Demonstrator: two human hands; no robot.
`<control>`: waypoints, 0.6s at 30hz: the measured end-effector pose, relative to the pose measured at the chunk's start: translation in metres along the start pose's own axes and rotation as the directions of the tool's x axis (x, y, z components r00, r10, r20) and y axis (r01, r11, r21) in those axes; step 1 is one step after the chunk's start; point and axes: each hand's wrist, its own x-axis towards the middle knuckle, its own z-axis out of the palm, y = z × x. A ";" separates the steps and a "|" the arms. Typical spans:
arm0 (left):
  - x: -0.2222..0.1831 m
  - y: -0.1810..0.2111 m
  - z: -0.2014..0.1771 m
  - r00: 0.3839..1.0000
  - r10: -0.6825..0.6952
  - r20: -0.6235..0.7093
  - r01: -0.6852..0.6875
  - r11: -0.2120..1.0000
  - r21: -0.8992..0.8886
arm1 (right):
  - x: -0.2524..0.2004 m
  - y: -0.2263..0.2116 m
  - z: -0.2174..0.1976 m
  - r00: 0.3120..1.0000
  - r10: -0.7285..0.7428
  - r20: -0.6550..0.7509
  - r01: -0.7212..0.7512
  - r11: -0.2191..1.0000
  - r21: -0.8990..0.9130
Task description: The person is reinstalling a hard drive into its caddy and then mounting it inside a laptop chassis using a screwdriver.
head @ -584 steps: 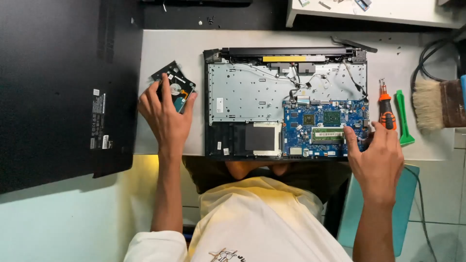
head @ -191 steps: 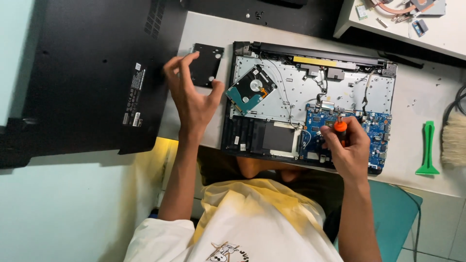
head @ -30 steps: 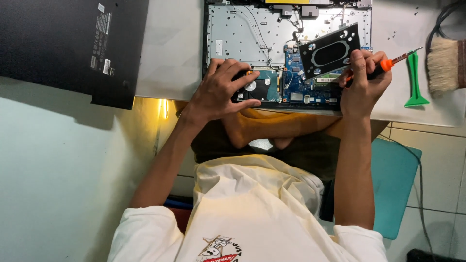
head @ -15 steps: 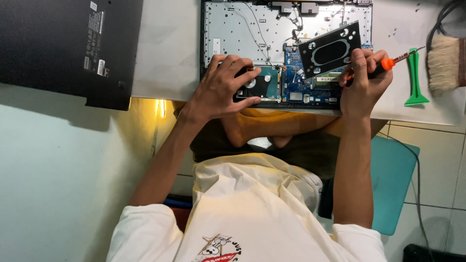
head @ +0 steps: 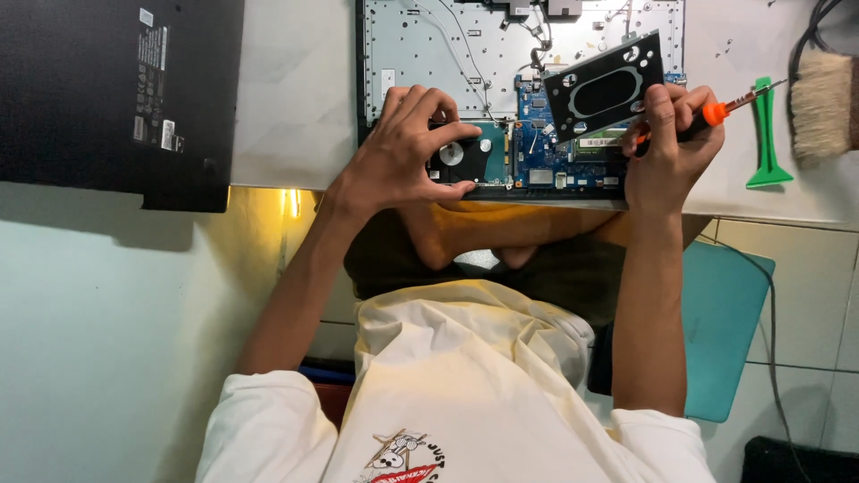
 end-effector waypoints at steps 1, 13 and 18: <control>0.001 0.000 -0.001 1.000 0.013 -0.006 -0.013 1.000 -0.003 | -0.001 0.000 -0.001 1.000 0.007 0.006 -0.007 1.000 0.007; 0.008 0.005 0.007 1.000 0.023 0.004 -0.023 0.998 -0.057 | -0.002 -0.003 0.001 0.999 0.036 -0.007 -0.036 0.999 -0.013; 0.013 0.010 0.008 0.998 0.033 0.046 -0.034 0.999 0.021 | -0.003 -0.004 0.001 0.999 0.044 -0.019 -0.044 0.998 -0.034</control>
